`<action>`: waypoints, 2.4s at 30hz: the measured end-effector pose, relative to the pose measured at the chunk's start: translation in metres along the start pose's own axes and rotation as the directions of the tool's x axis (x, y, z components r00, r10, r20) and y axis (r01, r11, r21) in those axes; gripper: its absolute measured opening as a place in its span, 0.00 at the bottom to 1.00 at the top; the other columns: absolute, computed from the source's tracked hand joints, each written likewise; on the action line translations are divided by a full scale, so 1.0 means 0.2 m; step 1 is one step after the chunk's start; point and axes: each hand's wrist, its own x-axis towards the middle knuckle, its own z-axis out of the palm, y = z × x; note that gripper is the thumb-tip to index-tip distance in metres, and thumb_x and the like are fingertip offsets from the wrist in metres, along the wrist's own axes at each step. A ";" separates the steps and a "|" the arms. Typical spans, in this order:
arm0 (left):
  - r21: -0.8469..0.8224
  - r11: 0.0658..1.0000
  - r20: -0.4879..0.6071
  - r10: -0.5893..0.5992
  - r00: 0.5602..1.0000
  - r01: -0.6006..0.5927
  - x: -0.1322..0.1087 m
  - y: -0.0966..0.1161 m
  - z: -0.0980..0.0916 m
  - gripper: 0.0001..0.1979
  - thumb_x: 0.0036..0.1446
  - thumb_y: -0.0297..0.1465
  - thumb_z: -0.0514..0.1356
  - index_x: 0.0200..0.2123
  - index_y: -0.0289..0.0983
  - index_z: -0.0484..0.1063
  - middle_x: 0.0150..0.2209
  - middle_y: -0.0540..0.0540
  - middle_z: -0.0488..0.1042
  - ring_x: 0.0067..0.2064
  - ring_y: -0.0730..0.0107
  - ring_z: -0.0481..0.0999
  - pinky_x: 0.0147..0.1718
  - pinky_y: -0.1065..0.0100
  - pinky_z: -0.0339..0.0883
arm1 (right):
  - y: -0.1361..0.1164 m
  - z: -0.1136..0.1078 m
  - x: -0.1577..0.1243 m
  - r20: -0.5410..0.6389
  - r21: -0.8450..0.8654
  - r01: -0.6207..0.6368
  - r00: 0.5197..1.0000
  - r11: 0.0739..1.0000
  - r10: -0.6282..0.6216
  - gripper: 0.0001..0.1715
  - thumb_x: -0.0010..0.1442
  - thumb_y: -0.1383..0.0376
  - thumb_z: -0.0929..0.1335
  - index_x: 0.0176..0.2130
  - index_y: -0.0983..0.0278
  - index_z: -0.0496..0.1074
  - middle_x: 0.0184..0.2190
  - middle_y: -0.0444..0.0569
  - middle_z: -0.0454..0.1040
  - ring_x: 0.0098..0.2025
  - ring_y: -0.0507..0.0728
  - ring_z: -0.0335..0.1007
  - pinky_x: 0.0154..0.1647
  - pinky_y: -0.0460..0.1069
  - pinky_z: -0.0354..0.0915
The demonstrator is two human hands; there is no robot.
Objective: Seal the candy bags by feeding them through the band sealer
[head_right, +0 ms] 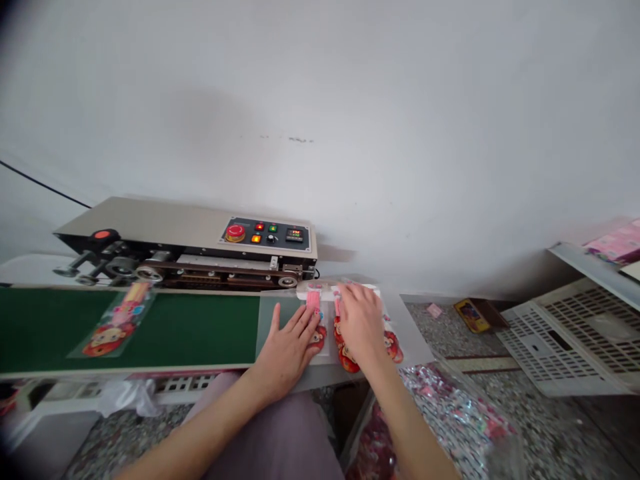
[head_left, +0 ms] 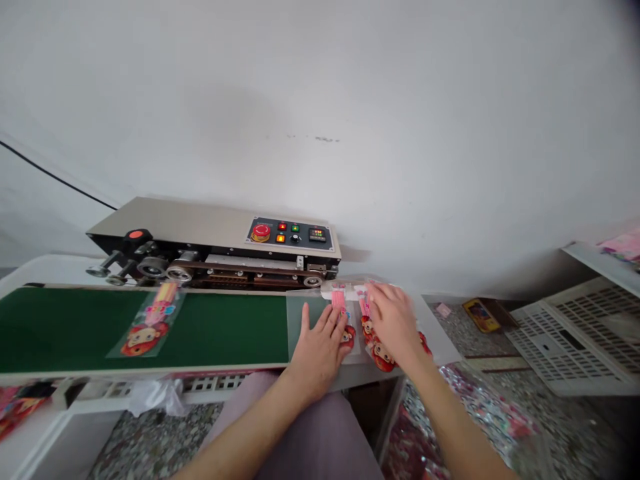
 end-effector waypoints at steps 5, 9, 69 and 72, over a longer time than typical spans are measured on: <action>0.004 1.000 -0.020 -0.008 1.000 0.008 -0.03 -0.04 -0.01 0.28 0.73 0.43 0.42 0.69 0.39 0.57 0.70 0.41 0.56 0.71 0.53 0.55 0.66 0.29 0.34 | 0.06 0.05 -0.36 -0.095 -0.266 -0.233 0.972 0.935 0.215 0.29 0.71 0.55 0.57 0.61 0.68 0.69 0.59 0.64 0.70 0.60 0.70 0.63 0.60 0.65 0.55; 0.039 0.999 -0.029 -0.032 0.999 0.033 -0.08 -0.09 -0.04 0.27 0.73 0.42 0.43 0.68 0.39 0.59 0.70 0.41 0.58 0.70 0.53 0.56 0.66 0.30 0.34 | -0.11 0.15 -0.37 -0.026 -0.247 -0.161 0.987 0.955 0.160 0.30 0.71 0.55 0.59 0.65 0.65 0.65 0.67 0.62 0.61 0.69 0.71 0.52 0.67 0.70 0.42; 0.041 0.994 -0.055 -0.103 0.993 0.106 0.08 -0.01 -0.04 0.25 0.71 0.36 0.47 0.67 0.39 0.61 0.67 0.41 0.64 0.70 0.45 0.55 0.67 0.32 0.37 | -0.02 0.10 -0.21 0.160 -0.131 0.051 0.987 0.990 -0.030 0.28 0.68 0.70 0.59 0.62 0.53 0.69 0.67 0.46 0.62 0.69 0.68 0.53 0.68 0.67 0.47; 0.055 0.997 -0.071 -0.051 0.996 0.055 0.07 -0.01 -0.01 0.26 0.71 0.35 0.47 0.69 0.41 0.56 0.71 0.40 0.54 0.72 0.47 0.51 0.66 0.32 0.41 | -0.04 0.14 -0.18 0.116 -0.178 0.026 0.993 0.984 -0.005 0.27 0.70 0.67 0.58 0.64 0.58 0.67 0.68 0.51 0.62 0.68 0.69 0.54 0.66 0.67 0.50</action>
